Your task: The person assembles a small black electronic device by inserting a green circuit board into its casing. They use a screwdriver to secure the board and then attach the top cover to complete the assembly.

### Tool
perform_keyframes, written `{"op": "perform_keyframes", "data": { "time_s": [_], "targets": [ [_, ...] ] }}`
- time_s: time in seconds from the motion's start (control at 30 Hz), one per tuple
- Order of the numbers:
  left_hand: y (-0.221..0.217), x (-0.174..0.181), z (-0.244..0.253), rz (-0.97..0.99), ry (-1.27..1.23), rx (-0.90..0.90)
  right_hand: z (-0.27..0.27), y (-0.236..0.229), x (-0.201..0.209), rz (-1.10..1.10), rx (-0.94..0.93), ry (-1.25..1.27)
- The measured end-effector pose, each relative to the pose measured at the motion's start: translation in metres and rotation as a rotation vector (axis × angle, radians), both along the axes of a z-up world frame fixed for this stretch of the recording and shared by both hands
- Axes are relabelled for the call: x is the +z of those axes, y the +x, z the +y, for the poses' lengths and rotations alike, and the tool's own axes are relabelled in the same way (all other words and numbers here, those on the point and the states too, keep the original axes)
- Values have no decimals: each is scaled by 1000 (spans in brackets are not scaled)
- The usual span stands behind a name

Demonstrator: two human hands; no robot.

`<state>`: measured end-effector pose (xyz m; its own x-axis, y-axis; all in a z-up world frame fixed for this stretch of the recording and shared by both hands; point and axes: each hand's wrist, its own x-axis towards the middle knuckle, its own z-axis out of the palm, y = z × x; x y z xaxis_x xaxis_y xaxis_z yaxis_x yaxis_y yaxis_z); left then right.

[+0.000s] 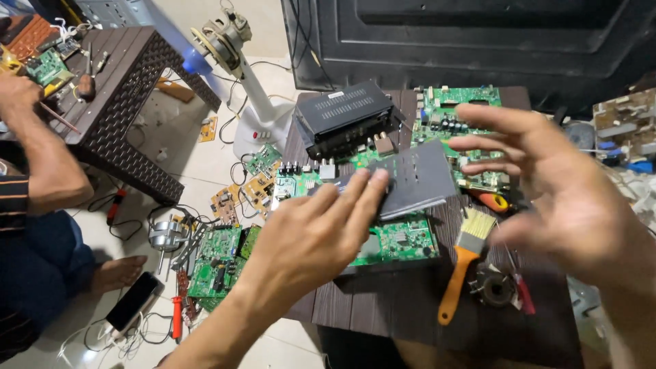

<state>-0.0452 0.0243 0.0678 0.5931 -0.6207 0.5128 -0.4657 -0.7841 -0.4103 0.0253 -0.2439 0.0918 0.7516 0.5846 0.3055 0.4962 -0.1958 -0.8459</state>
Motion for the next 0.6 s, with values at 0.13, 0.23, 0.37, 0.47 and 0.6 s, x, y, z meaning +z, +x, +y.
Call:
{"op": "perform_keyframes", "data": {
  "time_s": [0.13, 0.23, 0.37, 0.47, 0.6],
  "targets": [
    [5, -11, -16, -78, 169, 34, 4, 6, -16, -139, 18, -650],
    [6, -26, -13, -54, 178, 9, 3, 24, -37, 27, 42, -644],
    [4, -48, -7, 5, 102, -35, -10, 43, -83, 22, 155, -467],
    [-1, -58, 9, 137, 3, -61, -15, 36, -106, 40, 128, -383],
    [-8, -72, 49, 620, -460, 36, -27, 26, -122, 174, 80, -242]
  ]
}}
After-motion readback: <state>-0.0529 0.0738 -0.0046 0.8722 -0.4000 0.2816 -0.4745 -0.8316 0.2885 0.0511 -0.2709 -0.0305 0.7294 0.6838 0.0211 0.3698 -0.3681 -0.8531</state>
